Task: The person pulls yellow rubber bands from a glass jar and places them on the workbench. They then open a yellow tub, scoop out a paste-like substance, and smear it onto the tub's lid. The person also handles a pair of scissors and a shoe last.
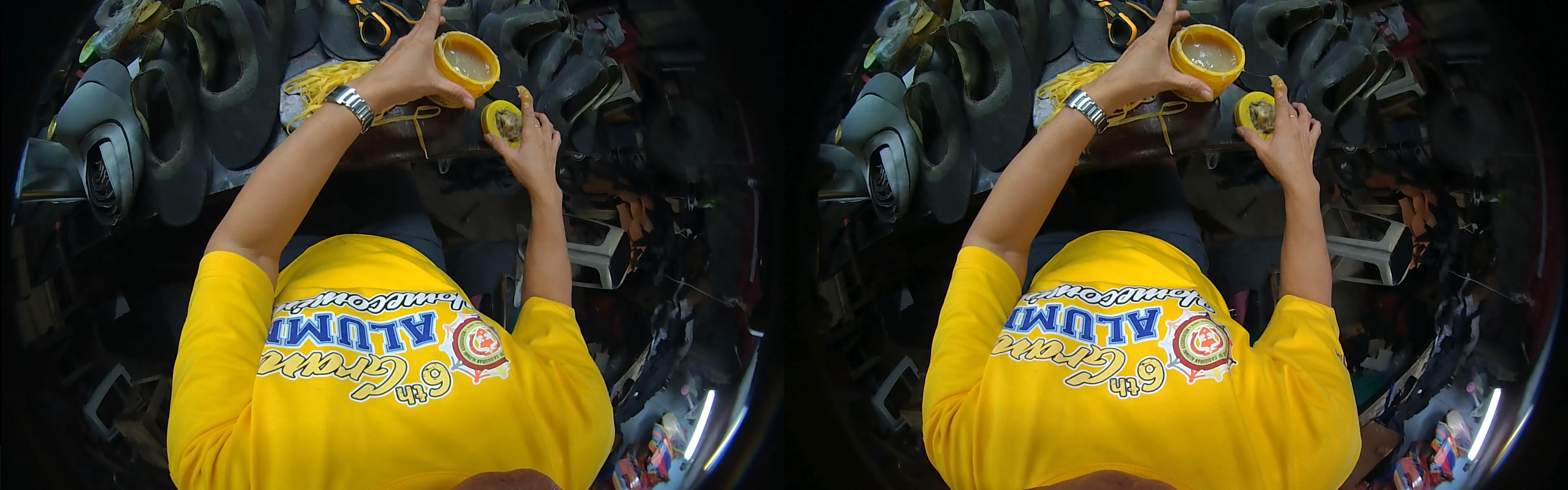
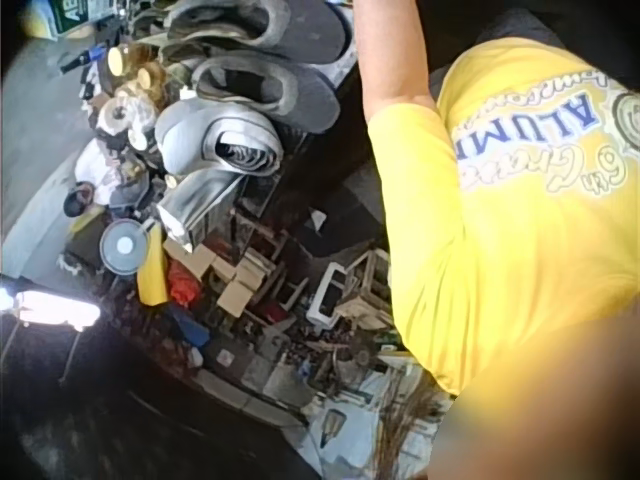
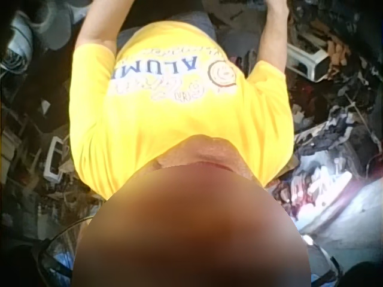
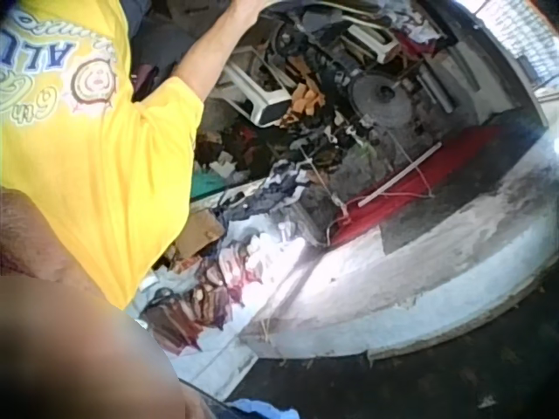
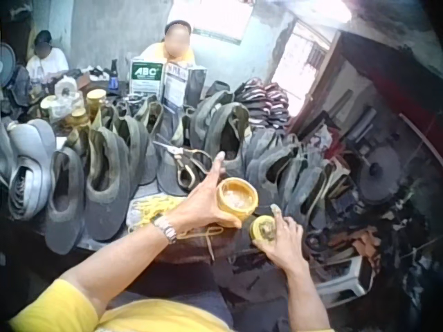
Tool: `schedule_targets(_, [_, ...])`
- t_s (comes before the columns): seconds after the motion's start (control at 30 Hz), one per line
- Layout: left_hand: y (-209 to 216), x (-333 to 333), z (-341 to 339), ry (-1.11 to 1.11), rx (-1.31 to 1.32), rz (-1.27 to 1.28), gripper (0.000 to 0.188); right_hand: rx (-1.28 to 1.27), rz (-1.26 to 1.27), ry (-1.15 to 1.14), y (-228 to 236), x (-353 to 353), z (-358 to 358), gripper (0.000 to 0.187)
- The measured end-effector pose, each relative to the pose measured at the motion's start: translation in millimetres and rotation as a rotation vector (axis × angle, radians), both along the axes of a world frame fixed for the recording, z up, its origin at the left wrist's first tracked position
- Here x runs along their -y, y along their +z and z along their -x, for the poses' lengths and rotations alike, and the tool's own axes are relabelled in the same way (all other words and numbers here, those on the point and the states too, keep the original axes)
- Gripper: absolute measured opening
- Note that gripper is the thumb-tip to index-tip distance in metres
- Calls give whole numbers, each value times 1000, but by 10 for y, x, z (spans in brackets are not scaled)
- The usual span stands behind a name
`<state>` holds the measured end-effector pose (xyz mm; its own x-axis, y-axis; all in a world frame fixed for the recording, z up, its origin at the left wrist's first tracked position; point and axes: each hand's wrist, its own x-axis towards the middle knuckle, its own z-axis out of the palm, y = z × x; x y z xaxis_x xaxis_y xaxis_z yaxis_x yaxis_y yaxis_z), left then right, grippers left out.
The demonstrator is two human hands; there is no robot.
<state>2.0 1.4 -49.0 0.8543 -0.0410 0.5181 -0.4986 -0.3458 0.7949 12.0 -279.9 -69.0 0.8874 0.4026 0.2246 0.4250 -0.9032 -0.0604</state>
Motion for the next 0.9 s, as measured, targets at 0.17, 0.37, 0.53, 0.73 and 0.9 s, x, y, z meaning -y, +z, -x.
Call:
schedule_targets(0.17, [-126,41,-1,6,-113,-3,128,71,-374,81,209,-51,-2,106])
schedule_targets(0.37, [-195,58,-70,63,-113,-96,142,-249,-876,250,479,-508,-176,104])
schedule_targets(0.53, [-122,-1,-64,53,-182,-83,144,-278,-594,481,711,-901,-429,105])
schedule_targets(0.73, [-54,28,-59,62,-195,-151,144,-332,-417,458,802,-947,-543,112])
schedule_targets(0.9, [13,-199,-92,-138,-222,-167,146,-328,-551,426,649,-893,-563,122])
